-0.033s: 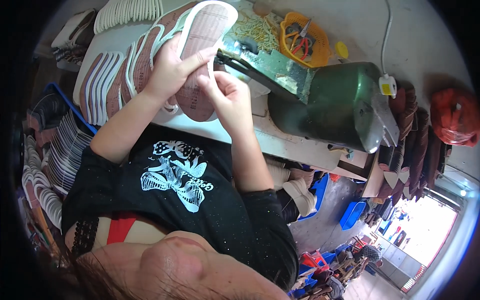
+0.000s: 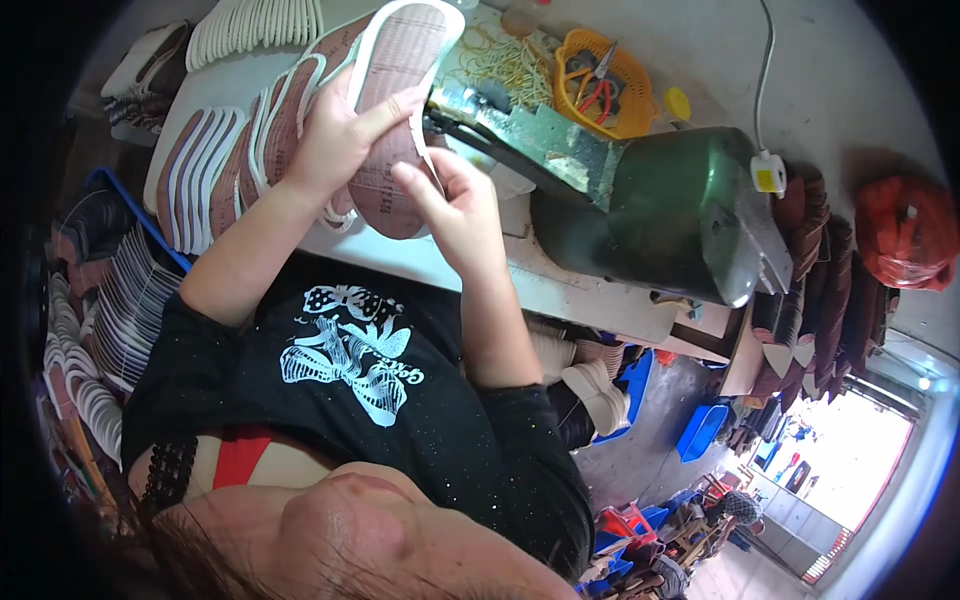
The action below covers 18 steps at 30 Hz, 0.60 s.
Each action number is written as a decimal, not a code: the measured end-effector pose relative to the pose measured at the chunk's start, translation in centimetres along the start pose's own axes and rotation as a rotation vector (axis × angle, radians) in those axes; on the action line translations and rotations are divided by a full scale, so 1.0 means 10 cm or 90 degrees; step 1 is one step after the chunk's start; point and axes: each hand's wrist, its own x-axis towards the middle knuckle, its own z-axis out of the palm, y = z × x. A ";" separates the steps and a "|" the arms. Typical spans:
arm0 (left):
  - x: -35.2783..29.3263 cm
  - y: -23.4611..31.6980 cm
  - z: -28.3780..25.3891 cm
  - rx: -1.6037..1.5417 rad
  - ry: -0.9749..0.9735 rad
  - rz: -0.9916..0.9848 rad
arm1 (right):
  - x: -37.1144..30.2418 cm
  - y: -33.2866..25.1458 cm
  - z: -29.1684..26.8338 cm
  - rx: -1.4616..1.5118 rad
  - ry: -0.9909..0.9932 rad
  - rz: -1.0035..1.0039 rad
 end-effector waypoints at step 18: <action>0.66 -0.42 0.32 0.503 -0.048 -0.100 | -0.01 0.21 -0.17 0.245 0.163 -0.019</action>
